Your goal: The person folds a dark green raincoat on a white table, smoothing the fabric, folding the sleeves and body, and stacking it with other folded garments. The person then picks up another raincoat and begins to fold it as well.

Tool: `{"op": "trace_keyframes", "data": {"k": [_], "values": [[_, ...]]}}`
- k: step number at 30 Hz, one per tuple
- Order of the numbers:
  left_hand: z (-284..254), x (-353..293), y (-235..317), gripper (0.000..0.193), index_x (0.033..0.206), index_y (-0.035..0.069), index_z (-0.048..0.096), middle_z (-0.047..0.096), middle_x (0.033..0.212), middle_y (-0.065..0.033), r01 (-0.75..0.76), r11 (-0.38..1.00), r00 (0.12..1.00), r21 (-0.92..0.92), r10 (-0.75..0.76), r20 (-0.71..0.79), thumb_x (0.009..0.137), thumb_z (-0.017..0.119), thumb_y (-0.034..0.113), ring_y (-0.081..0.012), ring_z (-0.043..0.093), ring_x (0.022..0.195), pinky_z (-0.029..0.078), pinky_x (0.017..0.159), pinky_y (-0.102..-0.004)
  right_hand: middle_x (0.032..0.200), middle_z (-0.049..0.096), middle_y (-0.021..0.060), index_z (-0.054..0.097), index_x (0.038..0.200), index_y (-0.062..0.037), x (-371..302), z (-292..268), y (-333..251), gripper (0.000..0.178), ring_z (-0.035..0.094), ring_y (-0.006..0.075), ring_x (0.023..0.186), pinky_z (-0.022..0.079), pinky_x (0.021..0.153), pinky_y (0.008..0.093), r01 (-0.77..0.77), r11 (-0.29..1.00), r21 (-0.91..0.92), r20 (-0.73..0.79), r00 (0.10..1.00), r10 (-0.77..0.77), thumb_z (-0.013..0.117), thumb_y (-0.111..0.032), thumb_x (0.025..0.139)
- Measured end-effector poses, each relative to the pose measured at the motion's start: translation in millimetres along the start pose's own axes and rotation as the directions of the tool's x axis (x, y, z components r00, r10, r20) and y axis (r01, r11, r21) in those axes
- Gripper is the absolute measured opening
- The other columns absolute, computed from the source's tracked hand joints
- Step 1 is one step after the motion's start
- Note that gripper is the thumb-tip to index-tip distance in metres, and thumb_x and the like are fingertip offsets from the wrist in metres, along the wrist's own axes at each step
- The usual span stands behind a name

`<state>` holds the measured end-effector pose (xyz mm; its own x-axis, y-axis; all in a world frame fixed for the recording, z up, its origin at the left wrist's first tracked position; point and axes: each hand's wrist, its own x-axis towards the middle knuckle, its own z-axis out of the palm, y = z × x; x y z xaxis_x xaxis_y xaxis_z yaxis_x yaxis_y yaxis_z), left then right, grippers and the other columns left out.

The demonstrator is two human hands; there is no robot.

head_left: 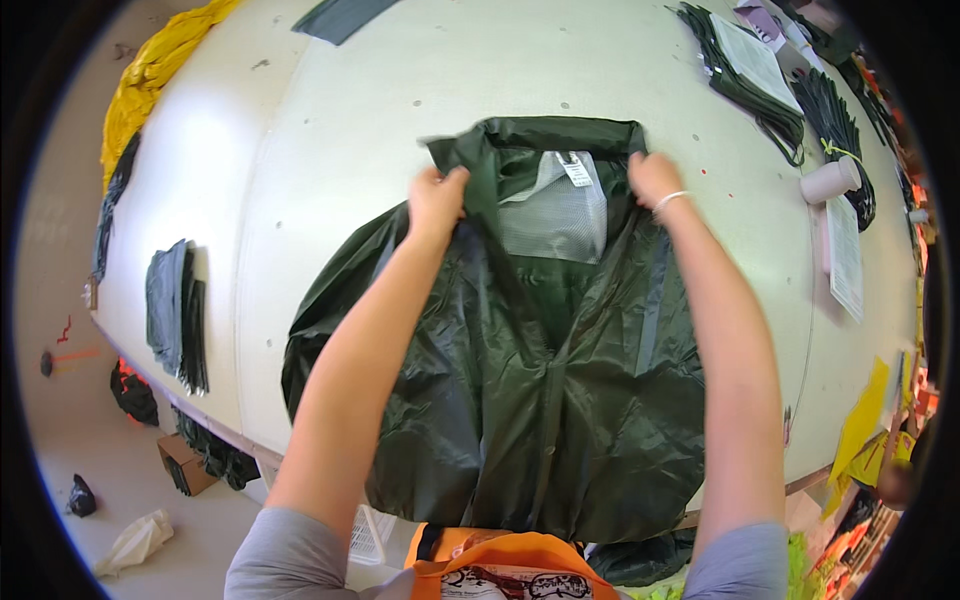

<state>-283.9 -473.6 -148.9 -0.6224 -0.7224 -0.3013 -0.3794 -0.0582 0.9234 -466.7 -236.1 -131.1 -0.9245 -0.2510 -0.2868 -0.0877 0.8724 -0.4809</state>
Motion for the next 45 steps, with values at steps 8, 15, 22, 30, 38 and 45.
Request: {"op": "trace_keyframes", "data": {"k": [8, 15, 22, 30, 38, 45], "values": [[94.7, 5.3, 49.9, 0.023, 0.084, 0.003, 0.055, 0.062, 0.071, -0.0145, -0.479, 0.79, 0.871, 0.383, 0.482, 0.094, 0.07, 0.065, 0.019, -0.0303, 0.062, 0.071, 0.048, 0.065, -0.0397, 0.08, 0.064, 0.0131, 0.058, 0.091, 0.0039, 13.6, -23.1, -37.6, 0.033, 0.062, 0.0189, 0.06, 0.052, 0.054, 0.0257, -0.195, 0.758, 0.623, 0.166, 0.979, 0.115, 0.054, -0.029, 0.089], [65.3, -14.5, 1.6, 0.043, 0.12, 0.005, 0.05, 0.063, 0.102, -0.0151, -0.678, 0.633, 0.735, 0.373, 0.603, 0.311, 0.083, 0.061, 0.025, -0.0324, 0.058, 0.099, 0.046, 0.085, -0.0378, 0.106, 0.05, 0.0194, 0.051, 0.108, -0.0002, -79.7, 38.8, -36.1, 0.043, 0.049, 0.0369, 0.098, 0.04, 0.09, 0.041, 0.768, 0.637, -0.073, -0.377, 0.57, -0.73, 0.069, -0.011, 0.071], [2.2, -88.3, -26.2, 0.054, 0.135, 0.008, 0.039, 0.037, 0.142, -0.0133, -0.746, 0.262, 0.648, 0.612, 0.497, 0.577, 0.087, 0.056, 0.024, -0.0321, 0.033, 0.131, 0.024, 0.107, -0.0496, 0.081, 0.057, 0.0045, 0.062, 0.081, -0.0054, -218.4, 43.4, 1.8, 0.028, 0.051, 0.0211, 0.089, 0.037, 0.081, 0.0312, 0.823, 0.528, -0.209, 0.453, 0.56, -0.694, 0.073, -0.029, 0.07], [-0.1, -69.2, -54.1, 0.064, 0.142, 0.009, 0.03, 0.025, 0.148, -0.0137, -0.662, 0.419, 0.744, 0.622, 0.468, 0.477, 0.089, 0.052, 0.037, -0.0308, 0.023, 0.137, 0.018, 0.11, -0.0491, 0.079, 0.059, 0.0078, 0.056, 0.079, -0.0058, -216.8, 15.0, -5.7, 0.012, 0.055, 0.0248, 0.088, 0.037, 0.084, 0.0361, 0.77, 0.638, 0.017, 0.415, 0.575, -0.705, 0.065, -0.013, 0.075], [-0.5, -63.7, -57.8, 0.064, 0.142, 0.011, 0.03, 0.024, 0.149, -0.0146, -0.633, 0.483, 0.774, 0.605, 0.425, 0.47, 0.09, 0.051, 0.041, -0.0299, 0.021, 0.138, 0.015, 0.11, -0.0495, 0.082, 0.061, 0.0073, 0.056, 0.077, -0.0089, -88.7, 26.0, -28.5, 0.007, 0.056, 0.0239, 0.097, 0.033, 0.089, 0.0445, 0.682, 0.686, -0.255, -0.05, 0.699, -0.713, 0.061, -0.013, 0.08], [24.2, -63.8, -39.5, 0.056, 0.123, 0.002, 0.047, 0.045, 0.13, -0.016, -0.553, 0.54, 0.812, 0.634, 0.52, 0.265, 0.084, 0.061, 0.039, -0.0328, 0.04, 0.123, 0.026, 0.104, -0.0509, 0.089, 0.057, 0.0043, 0.061, 0.083, -0.0107, -34.1, 59.0, -35.6, 0.024, 0.05, 0.0243, 0.099, 0.039, 0.083, 0.0398, 0.541, 0.796, -0.271, -0.277, 0.748, -0.603, 0.076, -0.014, 0.066]]}}
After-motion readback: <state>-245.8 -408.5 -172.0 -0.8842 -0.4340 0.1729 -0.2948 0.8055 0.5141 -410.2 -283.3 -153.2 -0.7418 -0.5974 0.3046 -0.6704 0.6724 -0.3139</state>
